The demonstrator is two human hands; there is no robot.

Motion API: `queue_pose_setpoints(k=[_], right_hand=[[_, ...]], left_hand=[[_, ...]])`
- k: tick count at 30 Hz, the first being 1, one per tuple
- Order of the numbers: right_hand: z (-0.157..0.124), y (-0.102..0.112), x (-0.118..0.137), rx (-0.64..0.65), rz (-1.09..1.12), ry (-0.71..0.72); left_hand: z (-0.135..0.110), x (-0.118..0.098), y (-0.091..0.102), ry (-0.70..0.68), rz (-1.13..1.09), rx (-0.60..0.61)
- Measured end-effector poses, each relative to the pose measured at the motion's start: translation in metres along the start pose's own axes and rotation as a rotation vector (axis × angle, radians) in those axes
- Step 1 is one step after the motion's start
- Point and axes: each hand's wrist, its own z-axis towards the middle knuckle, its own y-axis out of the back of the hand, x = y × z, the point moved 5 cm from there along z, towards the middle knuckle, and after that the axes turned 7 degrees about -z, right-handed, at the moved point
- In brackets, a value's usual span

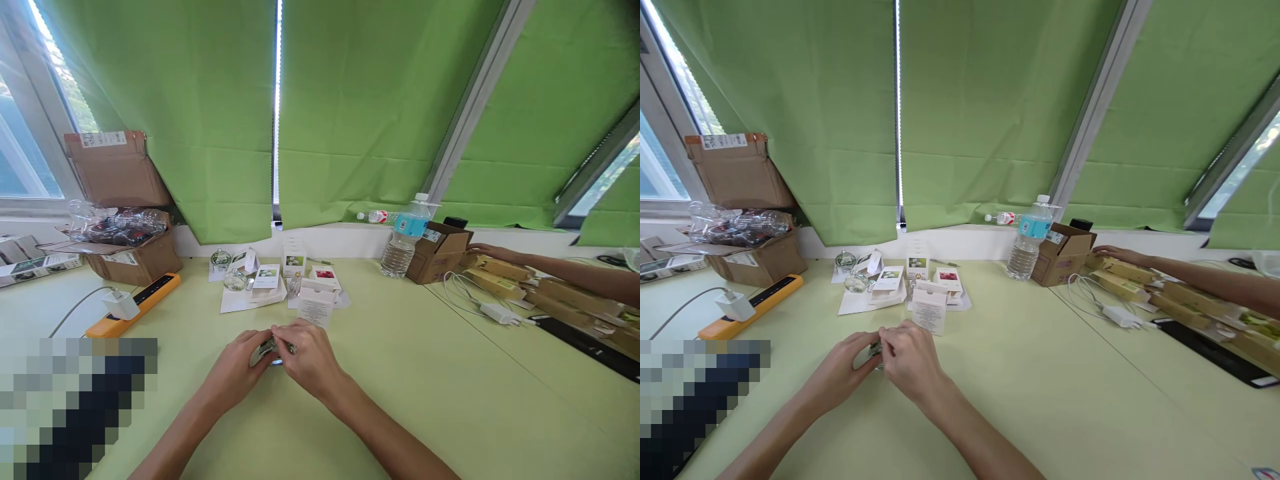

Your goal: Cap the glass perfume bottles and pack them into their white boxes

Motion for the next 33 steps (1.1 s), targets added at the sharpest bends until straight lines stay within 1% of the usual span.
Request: queue_pose_setpoints(k=[8,12,15,19,22,24,28,33], right_hand=[[-0.005,-0.003,0.000,-0.112,0.062,0.038],[-0.005,-0.004,-0.002,-0.158,0.162,0.038],[-0.006,-0.004,-0.004,-0.181,0.205,0.045],[-0.010,-0.005,-0.005,-0.194,0.180,0.070],[-0.014,-0.007,-0.007,-0.203,0.189,0.042],[-0.016,-0.007,-0.009,-0.191,0.201,0.011],[-0.016,-0.008,-0.011,-0.114,0.192,-0.045],[-0.017,-0.006,-0.017,0.010,0.196,-0.115]], left_hand=[[0.000,0.002,-0.001,-0.006,-0.004,0.007],[-0.001,0.003,-0.001,-0.006,0.003,0.010],[-0.001,0.003,-0.001,-0.003,0.012,0.015],[-0.001,0.004,-0.001,0.000,0.017,0.009],[-0.001,0.006,-0.001,-0.005,0.026,-0.005],[-0.001,0.007,-0.001,-0.012,0.033,-0.011],[-0.002,0.006,0.000,-0.022,0.042,-0.023],[-0.005,0.006,0.010,-0.033,0.079,-0.066]])
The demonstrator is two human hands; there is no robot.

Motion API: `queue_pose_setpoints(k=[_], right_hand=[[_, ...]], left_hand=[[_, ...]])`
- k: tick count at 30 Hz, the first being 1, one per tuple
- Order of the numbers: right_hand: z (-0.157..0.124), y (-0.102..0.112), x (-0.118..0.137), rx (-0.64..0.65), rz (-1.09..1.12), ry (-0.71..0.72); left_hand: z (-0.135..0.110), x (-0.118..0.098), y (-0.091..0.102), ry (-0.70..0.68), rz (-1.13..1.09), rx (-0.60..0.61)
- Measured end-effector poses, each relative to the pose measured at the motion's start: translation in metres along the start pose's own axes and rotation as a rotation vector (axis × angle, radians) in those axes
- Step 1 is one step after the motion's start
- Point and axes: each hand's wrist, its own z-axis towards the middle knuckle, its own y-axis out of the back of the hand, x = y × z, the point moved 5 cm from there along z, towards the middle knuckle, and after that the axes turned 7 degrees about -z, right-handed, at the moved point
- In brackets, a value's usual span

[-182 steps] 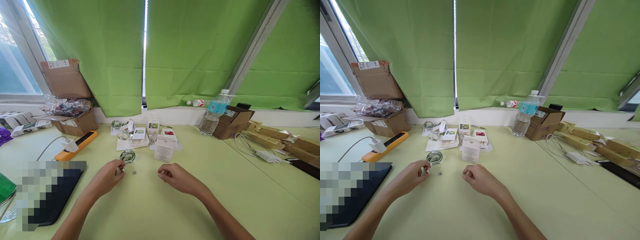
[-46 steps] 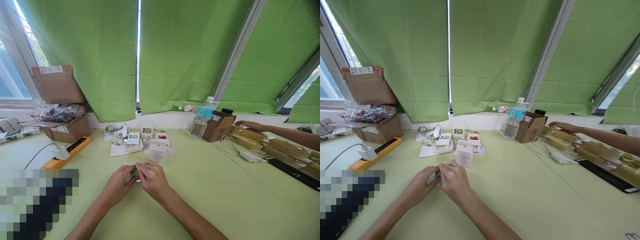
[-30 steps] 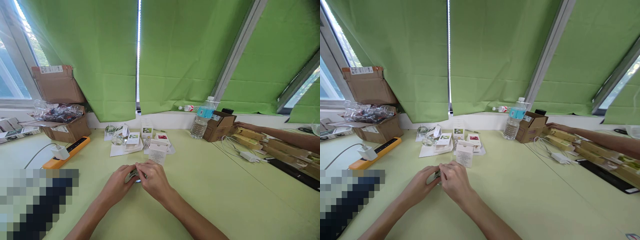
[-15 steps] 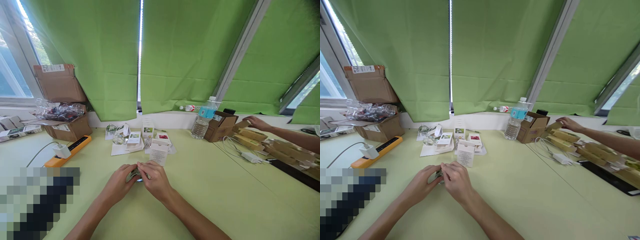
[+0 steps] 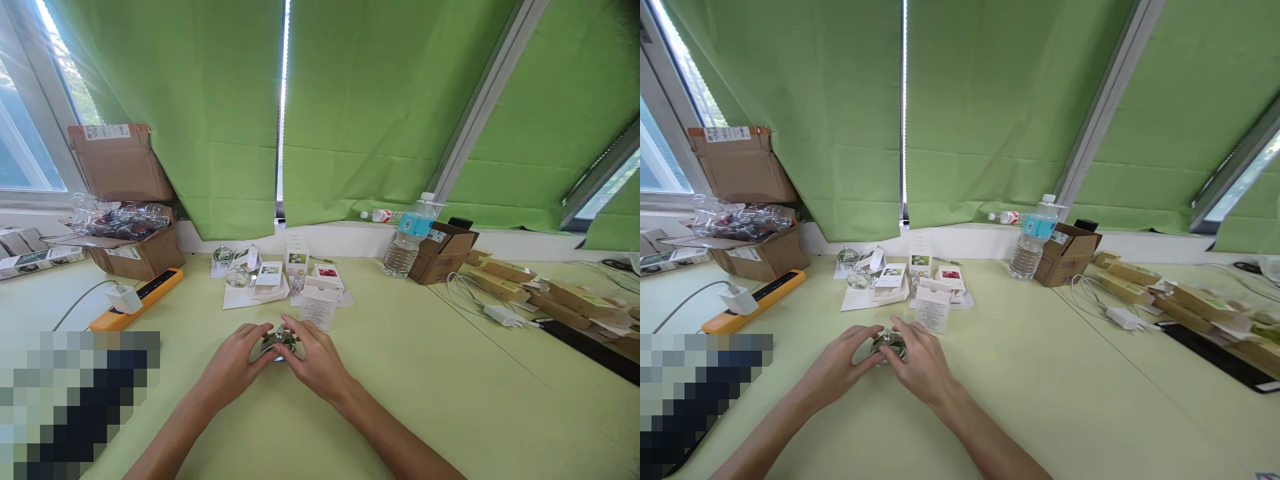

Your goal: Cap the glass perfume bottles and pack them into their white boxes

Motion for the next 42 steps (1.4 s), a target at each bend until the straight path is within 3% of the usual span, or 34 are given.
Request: queue_pose_setpoints(k=[6,11,14,19,24,30,35,42], right_hand=[[-0.002,0.004,-0.010,0.108,-0.016,-0.053],[-0.003,0.003,-0.018,0.096,-0.034,-0.075],[-0.003,0.002,-0.018,0.086,-0.039,-0.062],[-0.004,0.002,-0.018,0.088,-0.059,-0.050],[-0.004,0.002,-0.019,0.088,-0.063,-0.050],[-0.004,0.005,-0.020,0.073,-0.061,-0.065],[-0.002,0.006,-0.020,0.062,-0.069,-0.068],[0.000,0.007,-0.014,0.038,-0.087,-0.039]], left_hand=[[0.000,0.018,0.025,0.089,0.039,-0.106],[0.000,0.038,0.049,0.242,0.131,-0.244],[-0.003,0.044,0.051,0.311,0.134,-0.168],[-0.010,0.048,0.038,0.271,0.072,0.072],[-0.013,0.051,0.034,0.279,0.083,0.099],[-0.008,0.042,0.037,0.262,0.059,0.038],[-0.002,0.026,0.038,0.201,-0.054,-0.103],[0.006,-0.003,0.024,0.158,-0.213,-0.258]])
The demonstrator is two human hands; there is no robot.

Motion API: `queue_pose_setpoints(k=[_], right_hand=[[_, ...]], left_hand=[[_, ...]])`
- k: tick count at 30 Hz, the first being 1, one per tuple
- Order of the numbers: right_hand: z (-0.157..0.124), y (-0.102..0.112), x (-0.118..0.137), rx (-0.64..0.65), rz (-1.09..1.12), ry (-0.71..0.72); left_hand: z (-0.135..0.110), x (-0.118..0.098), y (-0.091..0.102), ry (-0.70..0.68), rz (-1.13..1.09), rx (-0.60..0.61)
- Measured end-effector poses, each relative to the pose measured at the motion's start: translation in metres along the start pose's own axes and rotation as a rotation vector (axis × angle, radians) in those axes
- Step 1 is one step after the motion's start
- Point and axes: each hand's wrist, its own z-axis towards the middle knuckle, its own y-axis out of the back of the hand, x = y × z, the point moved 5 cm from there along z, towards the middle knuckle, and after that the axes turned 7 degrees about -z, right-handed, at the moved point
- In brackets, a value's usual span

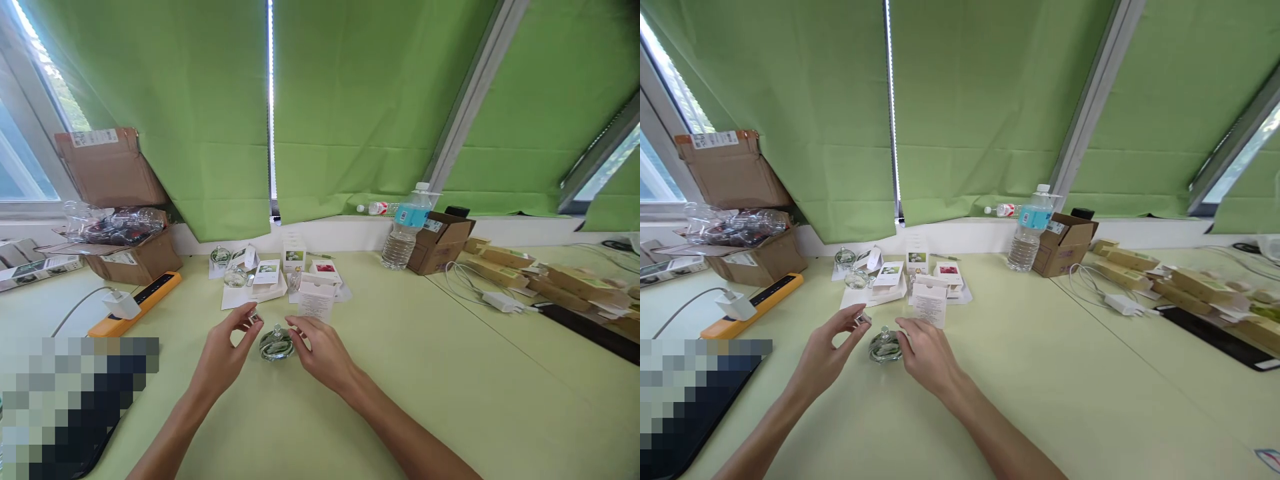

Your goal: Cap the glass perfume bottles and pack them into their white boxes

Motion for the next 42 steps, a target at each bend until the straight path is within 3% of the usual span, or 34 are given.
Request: queue_pose_setpoints(k=[4,11,17,24,31,42], right_hand=[[0.001,0.003,0.001,-0.004,0.010,0.003],[0.001,0.005,0.004,-0.001,0.024,0.005],[0.001,0.006,0.003,-0.014,0.049,0.001],[0.000,0.011,0.009,-0.052,0.139,0.046],[-0.002,0.013,0.021,-0.060,0.172,0.209],[-0.003,0.008,0.016,-0.081,0.162,0.222]], left_hand=[[-0.003,-0.009,-0.011,-0.027,-0.057,-0.019],[-0.008,-0.009,-0.025,-0.084,-0.071,0.063],[-0.007,-0.006,-0.030,-0.116,0.033,0.091],[-0.009,-0.005,-0.029,-0.210,0.069,0.085],[-0.010,-0.002,-0.023,-0.167,0.070,0.050],[-0.013,-0.005,-0.021,-0.293,0.094,0.061]])
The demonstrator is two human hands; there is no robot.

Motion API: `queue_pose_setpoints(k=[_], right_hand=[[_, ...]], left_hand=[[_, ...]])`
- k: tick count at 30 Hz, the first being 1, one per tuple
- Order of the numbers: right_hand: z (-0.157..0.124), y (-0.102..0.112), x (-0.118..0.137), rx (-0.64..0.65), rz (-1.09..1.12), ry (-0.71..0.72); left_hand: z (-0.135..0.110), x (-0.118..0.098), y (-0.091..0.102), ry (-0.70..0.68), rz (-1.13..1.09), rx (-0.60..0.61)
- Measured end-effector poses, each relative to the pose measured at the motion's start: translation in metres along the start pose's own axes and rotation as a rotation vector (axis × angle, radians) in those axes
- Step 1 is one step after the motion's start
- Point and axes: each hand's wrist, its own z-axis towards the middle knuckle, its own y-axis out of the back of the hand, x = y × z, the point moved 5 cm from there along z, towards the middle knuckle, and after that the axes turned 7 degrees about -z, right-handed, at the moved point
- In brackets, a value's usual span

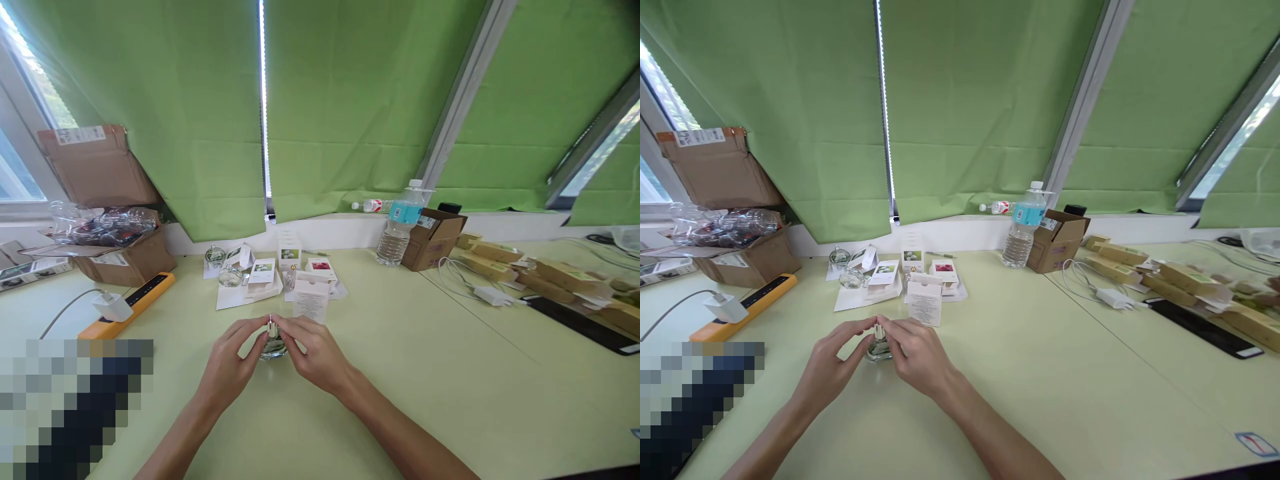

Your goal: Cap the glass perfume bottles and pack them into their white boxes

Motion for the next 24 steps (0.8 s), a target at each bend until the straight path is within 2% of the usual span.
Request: queue_pose_setpoints(k=[7,13,24], right_hand=[[0.0001,-0.0009,0.0007,0.005,0.000,0.004],[-0.0003,-0.0003,-0.0017,0.028,-0.039,-0.084],[-0.0012,-0.0004,-0.0016,0.007,-0.035,-0.054]], left_hand=[[-0.0012,0.0000,0.0003,-0.033,0.003,-0.016],[-0.0012,-0.0013,-0.0001,-0.023,0.055,0.011],[-0.0007,-0.0010,-0.0009,-0.014,0.069,0.005]])
